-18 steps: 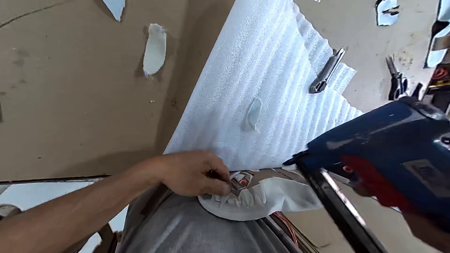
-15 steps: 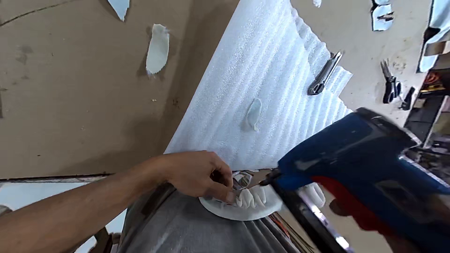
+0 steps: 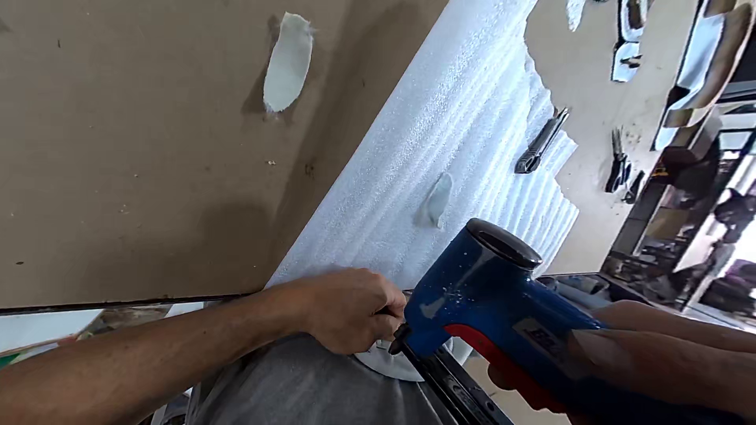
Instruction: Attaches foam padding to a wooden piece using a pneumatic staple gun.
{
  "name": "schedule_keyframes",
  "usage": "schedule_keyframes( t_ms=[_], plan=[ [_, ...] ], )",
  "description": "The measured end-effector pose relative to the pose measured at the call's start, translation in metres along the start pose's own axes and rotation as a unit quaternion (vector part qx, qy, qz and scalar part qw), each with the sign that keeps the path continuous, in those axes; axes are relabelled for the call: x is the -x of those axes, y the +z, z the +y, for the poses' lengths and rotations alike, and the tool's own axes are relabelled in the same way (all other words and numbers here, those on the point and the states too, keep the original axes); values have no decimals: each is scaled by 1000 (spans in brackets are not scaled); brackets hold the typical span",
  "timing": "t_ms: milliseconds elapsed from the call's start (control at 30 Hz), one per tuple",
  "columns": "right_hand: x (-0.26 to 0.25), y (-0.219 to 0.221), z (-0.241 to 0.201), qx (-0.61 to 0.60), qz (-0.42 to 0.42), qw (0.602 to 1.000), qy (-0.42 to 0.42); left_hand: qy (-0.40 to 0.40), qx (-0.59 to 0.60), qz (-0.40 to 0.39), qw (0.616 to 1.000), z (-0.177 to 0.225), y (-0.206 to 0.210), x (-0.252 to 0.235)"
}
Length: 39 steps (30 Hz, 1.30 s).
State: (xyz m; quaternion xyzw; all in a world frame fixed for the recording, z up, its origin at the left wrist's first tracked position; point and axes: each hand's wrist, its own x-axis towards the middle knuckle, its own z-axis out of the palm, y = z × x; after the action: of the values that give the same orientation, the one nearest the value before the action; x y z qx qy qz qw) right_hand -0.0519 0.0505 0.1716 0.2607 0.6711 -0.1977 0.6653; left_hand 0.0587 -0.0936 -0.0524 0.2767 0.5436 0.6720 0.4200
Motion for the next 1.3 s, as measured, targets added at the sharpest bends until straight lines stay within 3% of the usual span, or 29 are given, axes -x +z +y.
schedule_keyframes(
  t_ms=[267, 367, 467, 600, 667, 800, 933, 1000, 1067, 1167, 1300],
  plan=[
    [-12, -7, 11, -47, -6, 998, 52, 33, -8, 19, 999, -7, 4, -3],
    [0, -15, 22, -98, 60, 993, 25, -15, 60, 46, 997, -3, -2, 6],
    [9, -29, 30, -139, 106, 984, 31, -24, 49, 39, 998, -1, -11, 19],
    [18, -44, 61, -34, 184, 981, -61, -27, 15, 98, 995, 4, -18, 26],
    [19, -61, 92, 127, 259, 944, -161, -61, -6, 131, 989, 15, -18, 26],
    [-22, -118, 155, 360, 423, 794, -246, -108, -94, 121, 982, 50, 7, 2],
    [-102, -162, 156, 353, 527, 715, -294, -192, -256, 4, 947, 84, 44, -44],
    [-147, -183, 158, 333, 564, 685, -317, -239, -279, -5, 930, 92, 52, -57],
    [-181, -191, 158, 292, 592, 670, -341, -257, -292, 24, 921, 94, 58, -61],
    [-210, -197, 151, 223, 592, 678, -374, -238, -268, 86, 930, 90, 53, -60],
    [-181, -174, 172, 80, 601, 676, -418, -235, -207, 83, 946, 93, 18, -54]
  ],
)
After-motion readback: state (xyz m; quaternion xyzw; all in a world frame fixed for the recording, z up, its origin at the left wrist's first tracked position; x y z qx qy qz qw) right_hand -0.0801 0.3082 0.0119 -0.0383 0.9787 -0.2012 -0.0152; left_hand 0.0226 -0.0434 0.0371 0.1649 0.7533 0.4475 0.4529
